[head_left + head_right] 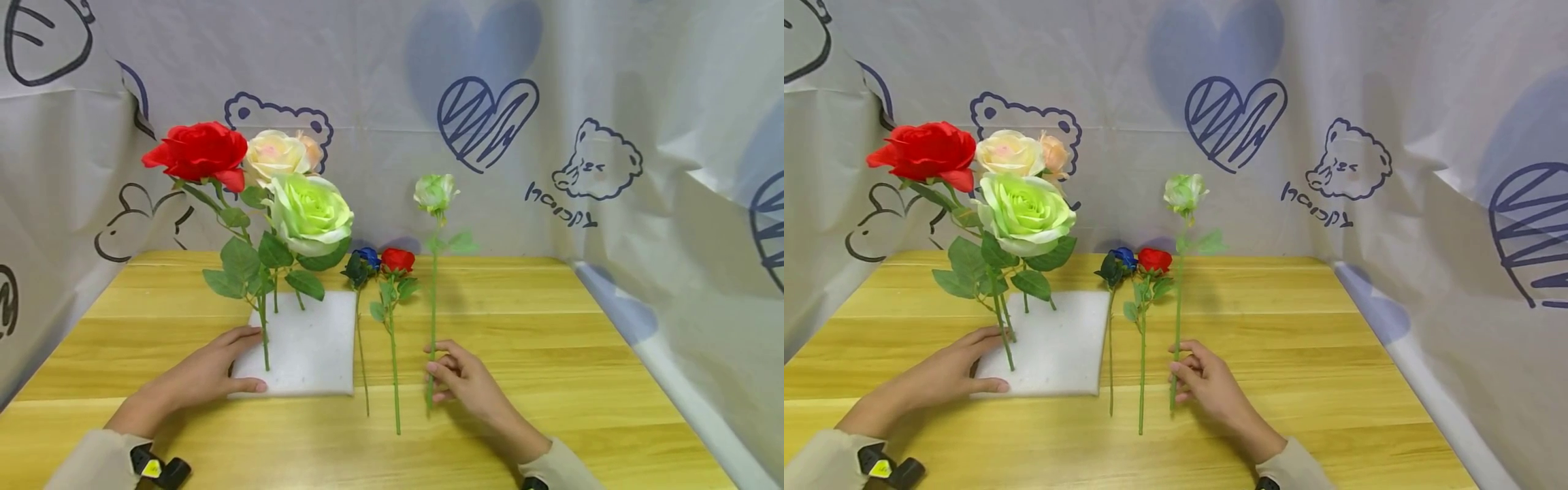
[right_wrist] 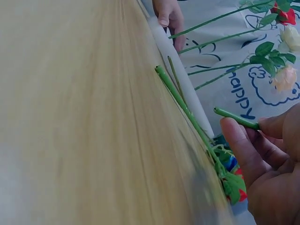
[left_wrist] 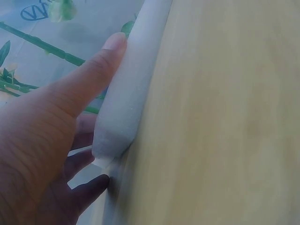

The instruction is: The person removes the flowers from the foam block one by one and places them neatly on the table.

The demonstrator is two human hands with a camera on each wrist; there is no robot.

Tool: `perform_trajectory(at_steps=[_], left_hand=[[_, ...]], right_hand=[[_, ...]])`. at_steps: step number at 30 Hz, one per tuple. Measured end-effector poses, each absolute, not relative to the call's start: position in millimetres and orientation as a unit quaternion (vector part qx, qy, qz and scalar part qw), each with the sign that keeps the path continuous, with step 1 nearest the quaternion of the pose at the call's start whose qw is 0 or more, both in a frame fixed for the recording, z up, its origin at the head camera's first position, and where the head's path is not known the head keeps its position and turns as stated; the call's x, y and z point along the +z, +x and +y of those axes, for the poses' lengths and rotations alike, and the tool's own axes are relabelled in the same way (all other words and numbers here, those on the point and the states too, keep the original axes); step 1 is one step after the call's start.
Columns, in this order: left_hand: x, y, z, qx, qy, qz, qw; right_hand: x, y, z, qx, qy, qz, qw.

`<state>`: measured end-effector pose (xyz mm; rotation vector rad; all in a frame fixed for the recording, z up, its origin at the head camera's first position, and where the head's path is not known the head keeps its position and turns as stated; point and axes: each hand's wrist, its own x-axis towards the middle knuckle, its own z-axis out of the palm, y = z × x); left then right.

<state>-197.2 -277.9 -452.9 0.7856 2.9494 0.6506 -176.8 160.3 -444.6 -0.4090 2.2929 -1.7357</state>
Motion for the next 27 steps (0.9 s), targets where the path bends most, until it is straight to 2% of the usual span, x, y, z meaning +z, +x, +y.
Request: perform_trajectory(at_steps=[18,27], left_hand=[[-449,-196,-277,0.21,0.249,0.945,0.013],[-451,-196,-278,0.211,0.247,0.946,0.016]], right_hand=[[-453,-170,174,-0.619,-0.116,0.758,0.167],[-458,-165,183,-0.624,-0.109,0.745,0.21]])
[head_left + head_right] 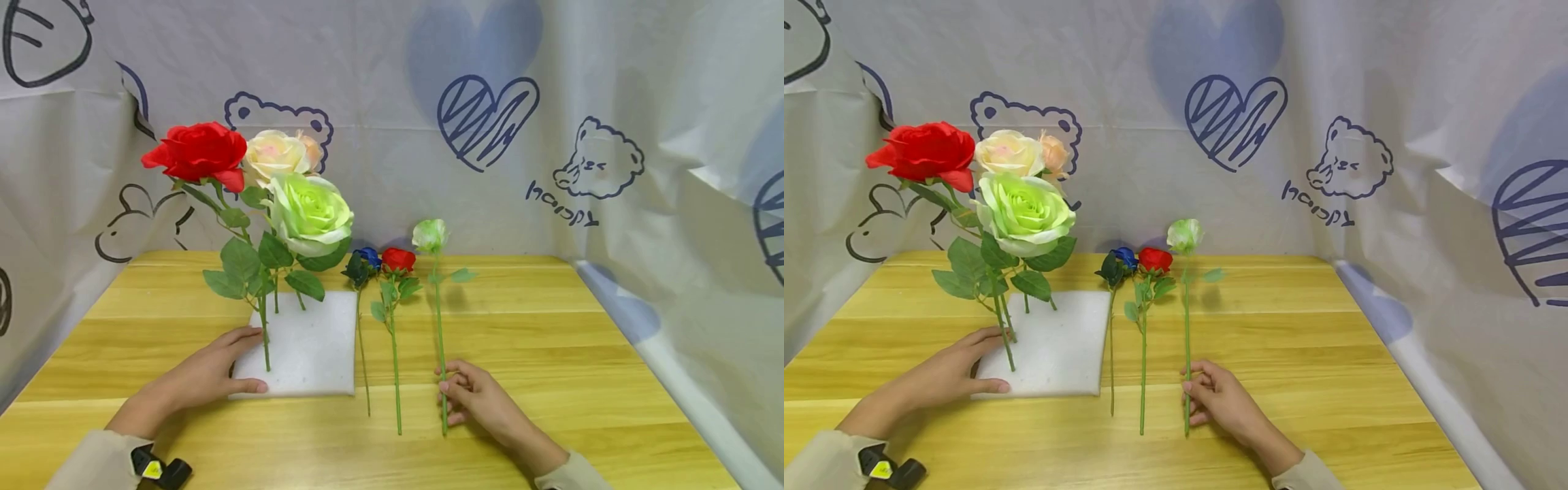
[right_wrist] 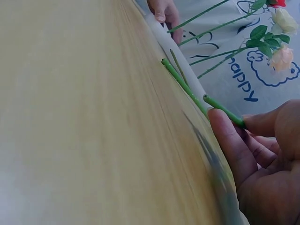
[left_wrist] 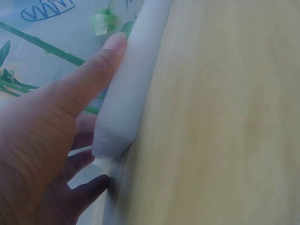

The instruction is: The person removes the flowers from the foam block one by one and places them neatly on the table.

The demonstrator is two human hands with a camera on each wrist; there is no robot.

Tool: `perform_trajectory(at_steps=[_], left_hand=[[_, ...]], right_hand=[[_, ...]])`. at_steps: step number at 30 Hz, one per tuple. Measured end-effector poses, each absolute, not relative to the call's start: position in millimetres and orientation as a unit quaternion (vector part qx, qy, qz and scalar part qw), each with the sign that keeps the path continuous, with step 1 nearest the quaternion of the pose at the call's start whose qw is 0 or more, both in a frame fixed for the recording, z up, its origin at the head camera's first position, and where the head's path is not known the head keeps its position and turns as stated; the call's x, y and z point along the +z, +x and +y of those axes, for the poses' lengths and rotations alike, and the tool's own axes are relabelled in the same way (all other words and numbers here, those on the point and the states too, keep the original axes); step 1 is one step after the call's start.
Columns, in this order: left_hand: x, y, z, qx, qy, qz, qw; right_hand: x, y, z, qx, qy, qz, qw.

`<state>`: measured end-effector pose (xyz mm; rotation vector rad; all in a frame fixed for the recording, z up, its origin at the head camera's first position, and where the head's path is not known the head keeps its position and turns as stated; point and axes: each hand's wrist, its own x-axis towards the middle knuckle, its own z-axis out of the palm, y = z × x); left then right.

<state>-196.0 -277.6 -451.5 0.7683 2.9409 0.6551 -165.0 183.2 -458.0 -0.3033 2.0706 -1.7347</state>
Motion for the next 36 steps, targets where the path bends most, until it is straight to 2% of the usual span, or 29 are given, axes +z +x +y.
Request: perform_trajectory(at_steps=[21,36], left_hand=[[-452.7,-196.5,-277.3,0.21,0.247,0.946,0.017],[-451.8,-196.5,-276.7,0.214,0.25,0.944,0.016]], right_hand=[[-461.5,-164.9,188.7,-0.629,-0.109,0.731,0.241],[-463.0,-166.0,187.8,-0.616,-0.094,0.747,0.231]])
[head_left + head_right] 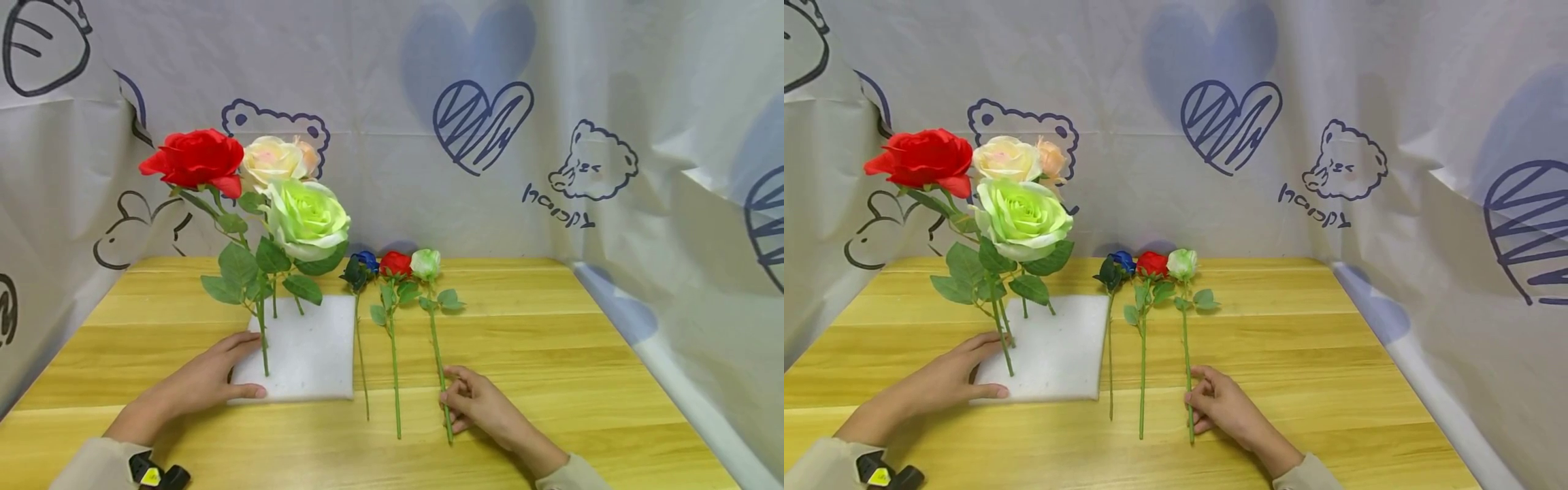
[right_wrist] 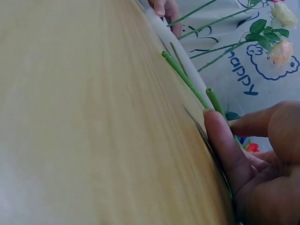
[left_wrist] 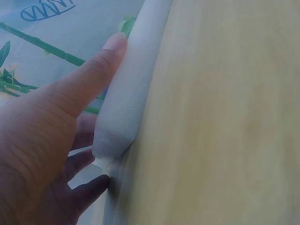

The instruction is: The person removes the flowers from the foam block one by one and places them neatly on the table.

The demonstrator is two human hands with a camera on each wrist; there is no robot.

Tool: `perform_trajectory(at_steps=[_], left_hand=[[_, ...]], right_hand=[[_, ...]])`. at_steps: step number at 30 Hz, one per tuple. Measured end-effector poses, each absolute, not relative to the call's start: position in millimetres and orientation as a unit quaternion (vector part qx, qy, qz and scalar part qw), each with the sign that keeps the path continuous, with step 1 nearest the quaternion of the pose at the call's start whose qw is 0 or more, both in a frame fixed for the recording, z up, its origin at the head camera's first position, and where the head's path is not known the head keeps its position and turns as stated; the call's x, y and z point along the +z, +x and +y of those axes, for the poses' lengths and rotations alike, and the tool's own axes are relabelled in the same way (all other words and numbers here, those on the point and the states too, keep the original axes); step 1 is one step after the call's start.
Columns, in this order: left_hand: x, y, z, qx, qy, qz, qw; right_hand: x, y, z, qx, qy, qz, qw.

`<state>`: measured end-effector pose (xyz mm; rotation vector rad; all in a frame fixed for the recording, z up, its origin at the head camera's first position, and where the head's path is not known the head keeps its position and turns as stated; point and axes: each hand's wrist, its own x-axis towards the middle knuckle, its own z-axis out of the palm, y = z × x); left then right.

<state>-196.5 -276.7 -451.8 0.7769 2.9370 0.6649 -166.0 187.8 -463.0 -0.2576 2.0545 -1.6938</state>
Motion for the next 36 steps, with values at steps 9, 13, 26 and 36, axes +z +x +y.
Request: perform_trajectory(at_steps=[9,13,26,36], left_hand=[[-454.9,-195.7,-278.2,0.213,0.244,0.946,0.017],[-454.1,-195.3,-278.1,0.214,0.249,0.945,0.012],[-454.9,-196.0,-278.7,0.215,0.238,0.947,0.022],[-455.9,-197.2,-278.0,0.214,0.24,0.947,0.017]], right_hand=[[-462.4,-166.1,187.5,-0.596,-0.101,0.764,0.228],[-462.6,-165.4,187.6,-0.577,-0.108,0.78,0.216],[-461.5,-165.6,186.0,-0.542,-0.121,0.812,0.182],[-453.4,-167.2,184.5,-0.505,-0.124,0.84,0.154]])
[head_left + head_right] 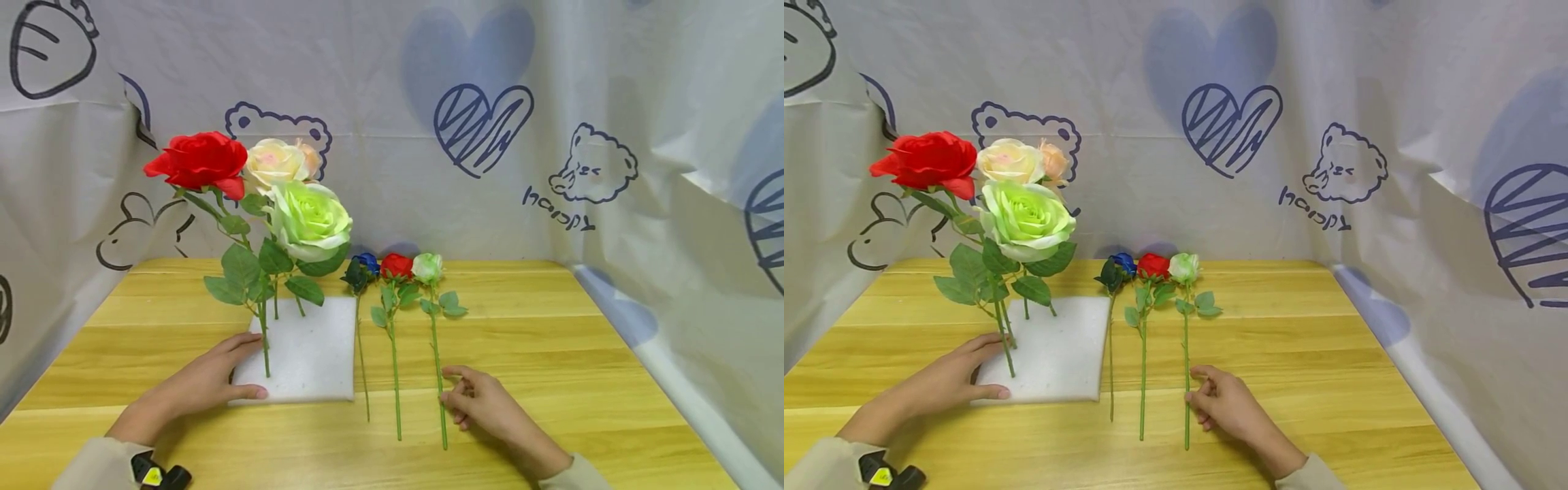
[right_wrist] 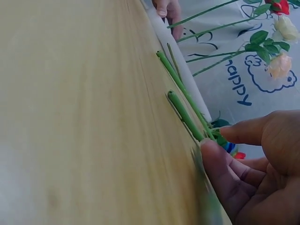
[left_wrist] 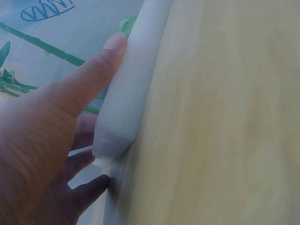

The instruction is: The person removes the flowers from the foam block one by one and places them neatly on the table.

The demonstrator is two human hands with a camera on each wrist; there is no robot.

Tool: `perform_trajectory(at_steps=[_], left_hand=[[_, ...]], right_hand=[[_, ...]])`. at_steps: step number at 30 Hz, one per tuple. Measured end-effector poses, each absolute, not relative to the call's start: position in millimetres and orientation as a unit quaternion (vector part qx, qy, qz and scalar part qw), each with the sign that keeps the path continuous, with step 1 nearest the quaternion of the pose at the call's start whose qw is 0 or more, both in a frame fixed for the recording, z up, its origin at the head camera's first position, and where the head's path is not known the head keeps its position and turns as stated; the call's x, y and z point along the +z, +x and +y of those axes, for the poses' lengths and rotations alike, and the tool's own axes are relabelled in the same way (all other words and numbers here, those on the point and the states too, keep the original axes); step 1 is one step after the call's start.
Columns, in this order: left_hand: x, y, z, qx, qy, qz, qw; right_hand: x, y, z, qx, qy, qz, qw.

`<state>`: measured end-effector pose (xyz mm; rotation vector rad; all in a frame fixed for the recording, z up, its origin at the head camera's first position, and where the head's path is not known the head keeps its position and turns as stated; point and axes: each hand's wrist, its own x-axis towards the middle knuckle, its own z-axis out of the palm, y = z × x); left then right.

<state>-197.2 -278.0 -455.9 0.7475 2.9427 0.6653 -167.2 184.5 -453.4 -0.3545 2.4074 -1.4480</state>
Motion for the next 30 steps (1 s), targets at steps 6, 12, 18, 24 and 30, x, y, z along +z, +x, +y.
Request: perform_trajectory(at_steps=[6,12,18,24,30], left_hand=[[-458,-197,-279,0.214,0.24,0.947,0.018],[-457,-197,-278,0.21,0.243,0.947,0.016],[-454,-197,-278,0.208,0.248,0.946,0.012],[-454,-197,-278,0.207,0.247,0.946,0.013],[-454,-197,-277,0.207,0.248,0.946,0.013]], right_hand=[[-450,-170,183,-0.478,-0.133,0.857,0.139],[-445,-173,177,-0.448,-0.16,0.87,0.126],[-437,-175,165,-0.427,-0.178,0.88,0.111],[-428,-177,148,-0.4,-0.22,0.884,0.099],[-424,-180,129,-0.377,-0.267,0.881,0.098]])
